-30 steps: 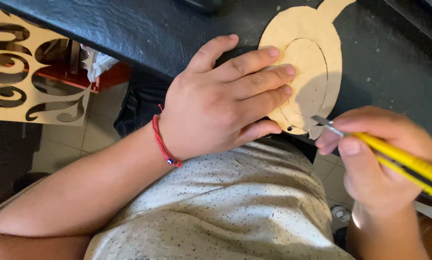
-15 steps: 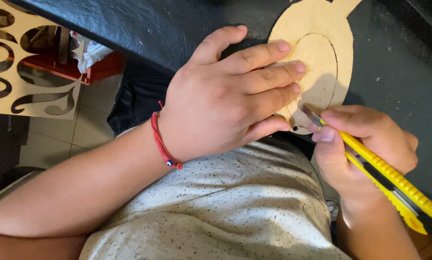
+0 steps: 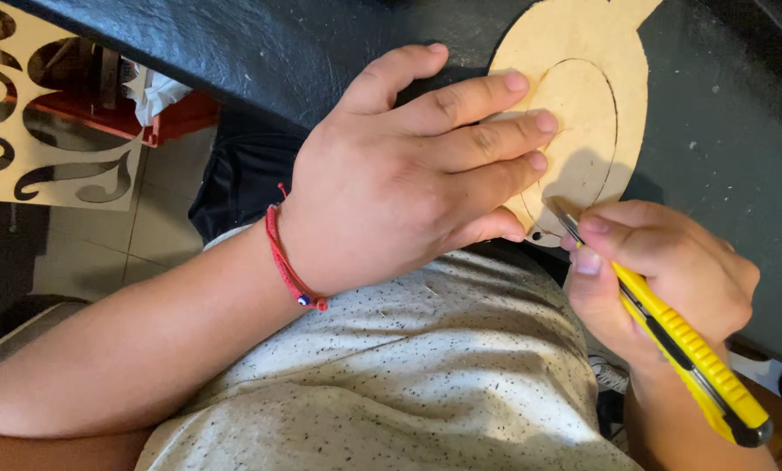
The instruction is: Cutting a spiral shape out of a thin wooden sheet using a utility knife
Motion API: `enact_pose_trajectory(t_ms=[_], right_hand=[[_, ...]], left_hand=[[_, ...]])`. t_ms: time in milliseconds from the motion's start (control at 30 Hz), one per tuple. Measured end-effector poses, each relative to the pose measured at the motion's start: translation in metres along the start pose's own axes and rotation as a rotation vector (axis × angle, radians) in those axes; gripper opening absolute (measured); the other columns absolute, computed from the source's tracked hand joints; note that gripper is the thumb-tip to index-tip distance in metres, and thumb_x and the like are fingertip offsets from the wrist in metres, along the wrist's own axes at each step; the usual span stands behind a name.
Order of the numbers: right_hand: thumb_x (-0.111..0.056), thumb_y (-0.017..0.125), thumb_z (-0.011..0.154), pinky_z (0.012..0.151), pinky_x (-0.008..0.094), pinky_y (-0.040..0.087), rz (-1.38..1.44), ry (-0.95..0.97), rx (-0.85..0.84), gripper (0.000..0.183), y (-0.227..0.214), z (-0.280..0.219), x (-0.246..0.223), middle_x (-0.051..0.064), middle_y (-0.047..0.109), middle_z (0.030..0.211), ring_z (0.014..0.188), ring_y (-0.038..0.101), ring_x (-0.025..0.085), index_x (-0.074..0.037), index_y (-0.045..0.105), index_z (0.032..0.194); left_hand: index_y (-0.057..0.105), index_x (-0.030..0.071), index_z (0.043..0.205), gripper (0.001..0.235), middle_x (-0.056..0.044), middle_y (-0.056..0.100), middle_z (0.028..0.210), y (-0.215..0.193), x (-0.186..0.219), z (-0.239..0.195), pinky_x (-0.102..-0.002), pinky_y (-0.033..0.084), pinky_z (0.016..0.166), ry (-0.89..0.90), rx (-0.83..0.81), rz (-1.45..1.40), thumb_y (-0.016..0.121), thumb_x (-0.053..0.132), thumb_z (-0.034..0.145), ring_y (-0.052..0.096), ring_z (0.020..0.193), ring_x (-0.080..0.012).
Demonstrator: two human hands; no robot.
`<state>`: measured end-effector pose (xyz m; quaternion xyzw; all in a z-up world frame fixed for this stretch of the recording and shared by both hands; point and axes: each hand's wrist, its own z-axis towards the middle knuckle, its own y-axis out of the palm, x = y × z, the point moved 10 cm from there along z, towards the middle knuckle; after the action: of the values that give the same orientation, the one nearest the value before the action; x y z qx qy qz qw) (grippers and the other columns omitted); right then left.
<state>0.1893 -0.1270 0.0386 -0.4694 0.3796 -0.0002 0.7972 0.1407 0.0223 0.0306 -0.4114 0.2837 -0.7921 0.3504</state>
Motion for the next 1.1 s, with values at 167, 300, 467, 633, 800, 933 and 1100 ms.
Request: enact_pose_trajectory(t_ms=[167,300,467,633,800,933,1100], right_hand=[[-0.001,0.061,0.096,0.071,0.040,0.054,0.007,-0.052,-0.078,0.014,0.0020,0.0020,-0.0038,0.028,0.067,0.086,0.074,0.066,0.034,0.011,0.061,0.088],[-0.001,0.059,0.094,0.074,0.043,0.056,0.031,-0.089,-0.109,0.016,0.0024,0.0056,-0.0076,0.028,0.065,0.084,0.074,0.066,0.036,0.013,0.060,0.087],[-0.003,0.059,0.094,0.074,0.043,0.056,0.075,-0.091,-0.150,0.014,0.0038,0.0042,-0.0042,0.026,0.066,0.084,0.073,0.066,0.035,0.009,0.061,0.088],[-0.002,0.060,0.092,0.070,0.042,0.055,0.085,-0.105,-0.161,0.013,0.0025,0.0037,-0.0030,0.026,0.064,0.082,0.071,0.064,0.035,0.010,0.061,0.087],[-0.003,0.061,0.090,0.069,0.042,0.057,0.103,-0.141,-0.175,0.014,0.0017,0.0040,-0.0019,0.026,0.065,0.081,0.069,0.065,0.035,0.010,0.061,0.084],[-0.004,0.059,0.090,0.068,0.041,0.055,0.091,-0.173,-0.215,0.014,0.0037,0.0044,-0.0024,0.024,0.064,0.080,0.068,0.063,0.035,0.008,0.060,0.083],[-0.001,0.061,0.090,0.067,0.041,0.055,0.064,-0.209,-0.214,0.011,0.0045,0.0041,-0.0029,0.022,0.064,0.081,0.068,0.062,0.035,0.006,0.061,0.081]], left_hand=[[0.081,0.016,0.116,0.044,0.001,0.068,0.134,-0.0012,-0.0006,0.0007,-0.046,0.036,0.109,-0.007,0.003,-0.018,0.048,0.045,0.112,0.055,0.130,-0.0209],[0.082,0.016,0.115,0.046,0.001,0.068,0.133,-0.0009,-0.0008,0.0010,-0.046,0.036,0.108,-0.004,0.006,-0.007,0.046,0.045,0.112,0.056,0.129,-0.0210],[0.081,0.015,0.116,0.045,0.000,0.068,0.132,-0.0008,-0.0018,0.0012,-0.046,0.036,0.108,-0.010,0.007,-0.026,0.047,0.045,0.111,0.055,0.130,-0.0205],[0.080,0.016,0.115,0.045,0.001,0.069,0.131,-0.0021,-0.0021,0.0018,-0.046,0.037,0.107,-0.016,0.006,-0.020,0.046,0.045,0.111,0.055,0.129,-0.0201],[0.081,0.016,0.116,0.043,0.001,0.068,0.131,-0.0025,-0.0028,0.0017,-0.045,0.036,0.109,-0.025,0.013,-0.034,0.048,0.044,0.111,0.055,0.129,-0.0196],[0.080,0.017,0.117,0.039,0.002,0.068,0.132,-0.0015,-0.0029,0.0009,-0.045,0.037,0.108,-0.018,0.005,-0.016,0.054,0.045,0.110,0.054,0.130,-0.0194],[0.080,0.017,0.117,0.036,0.002,0.068,0.132,-0.0021,-0.0024,0.0015,-0.046,0.038,0.108,-0.014,0.011,-0.014,0.058,0.045,0.109,0.055,0.129,-0.0194]])
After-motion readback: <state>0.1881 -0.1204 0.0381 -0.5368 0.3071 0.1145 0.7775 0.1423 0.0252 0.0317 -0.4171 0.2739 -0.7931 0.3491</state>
